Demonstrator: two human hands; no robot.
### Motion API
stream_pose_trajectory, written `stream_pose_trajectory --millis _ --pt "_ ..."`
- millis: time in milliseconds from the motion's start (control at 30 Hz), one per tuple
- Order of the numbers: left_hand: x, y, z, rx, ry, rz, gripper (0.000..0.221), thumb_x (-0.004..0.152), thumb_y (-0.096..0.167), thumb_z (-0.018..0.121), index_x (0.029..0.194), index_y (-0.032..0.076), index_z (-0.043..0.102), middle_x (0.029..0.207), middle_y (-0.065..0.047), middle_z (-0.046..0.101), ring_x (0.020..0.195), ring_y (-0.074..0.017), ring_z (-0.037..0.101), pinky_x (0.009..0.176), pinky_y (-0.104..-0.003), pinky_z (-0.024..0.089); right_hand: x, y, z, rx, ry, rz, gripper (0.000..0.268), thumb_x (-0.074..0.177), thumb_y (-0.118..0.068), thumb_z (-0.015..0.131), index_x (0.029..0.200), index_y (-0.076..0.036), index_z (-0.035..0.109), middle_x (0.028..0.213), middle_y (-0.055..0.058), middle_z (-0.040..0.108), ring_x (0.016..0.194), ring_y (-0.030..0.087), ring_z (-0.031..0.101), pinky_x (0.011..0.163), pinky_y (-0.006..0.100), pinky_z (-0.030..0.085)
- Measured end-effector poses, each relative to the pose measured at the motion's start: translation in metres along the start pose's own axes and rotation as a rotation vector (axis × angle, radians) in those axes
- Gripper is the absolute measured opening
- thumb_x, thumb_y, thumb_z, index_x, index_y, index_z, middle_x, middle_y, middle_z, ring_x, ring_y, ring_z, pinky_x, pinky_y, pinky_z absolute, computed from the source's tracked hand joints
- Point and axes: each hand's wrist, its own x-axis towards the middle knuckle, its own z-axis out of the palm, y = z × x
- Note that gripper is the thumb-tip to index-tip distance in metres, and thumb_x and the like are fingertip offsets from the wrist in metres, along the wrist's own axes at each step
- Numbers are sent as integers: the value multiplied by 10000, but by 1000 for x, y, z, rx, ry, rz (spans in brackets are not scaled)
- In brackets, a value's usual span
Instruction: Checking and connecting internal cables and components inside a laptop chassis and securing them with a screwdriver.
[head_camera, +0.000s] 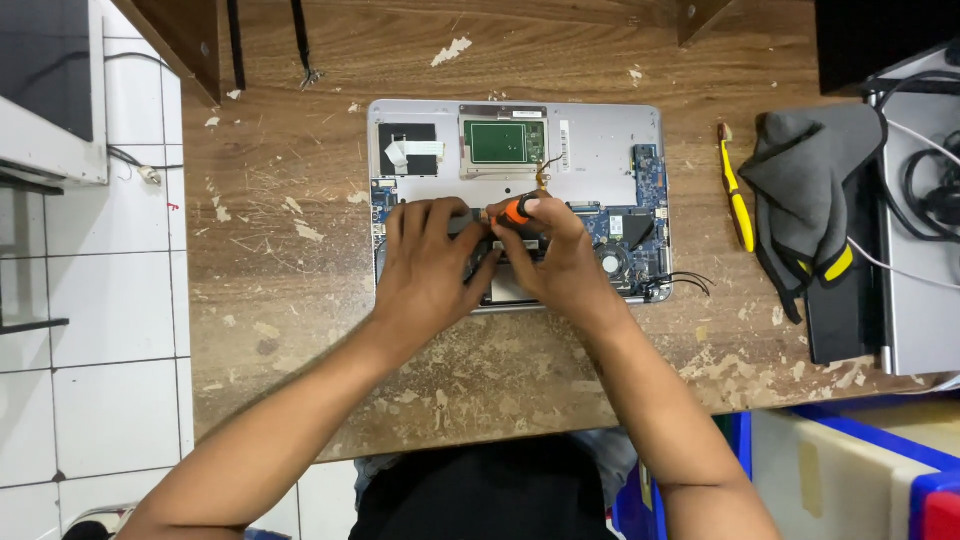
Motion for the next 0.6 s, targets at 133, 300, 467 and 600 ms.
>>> stream_pose_trajectory --millis 133,300,467,600 --pt "-1 -1 4 -1 35 9 258 833 325 799 962 109 743 1061 -93 595 1017 -308 537 946 -485 371 -2 5 6 -82 22 -55 544 908 34 771 1261 -114 384 907 179 699 709 378 731 536 431 579" --pt "-2 -1 3 -10 30 24 236 849 307 787 970 107 753 1060 -95 603 1020 -301 531 946 -476 358 -21 27 12 -75 79 -33 576 898 24 789 1268 -108 368 907 174 685 707 354 736 567 424 601" --pt "-1 -1 1 -1 25 33 221 861 306 774 967 117 734 1081 -97 594 1026 -305 530 949 -476 360 -24 30 10 -16 138 -37 604 894 7 800 1288 -106 357 913 164 715 703 327 753 599 399 609" --pt "0 -2 3 -9 14 22 216 872 300 767 985 118 738 1083 -95 597 1016 -309 543 948 -483 366 -16 19 2 -30 114 -41 610 901 20 793 1320 -82 361 939 159 737 736 334 771 651 419 632"
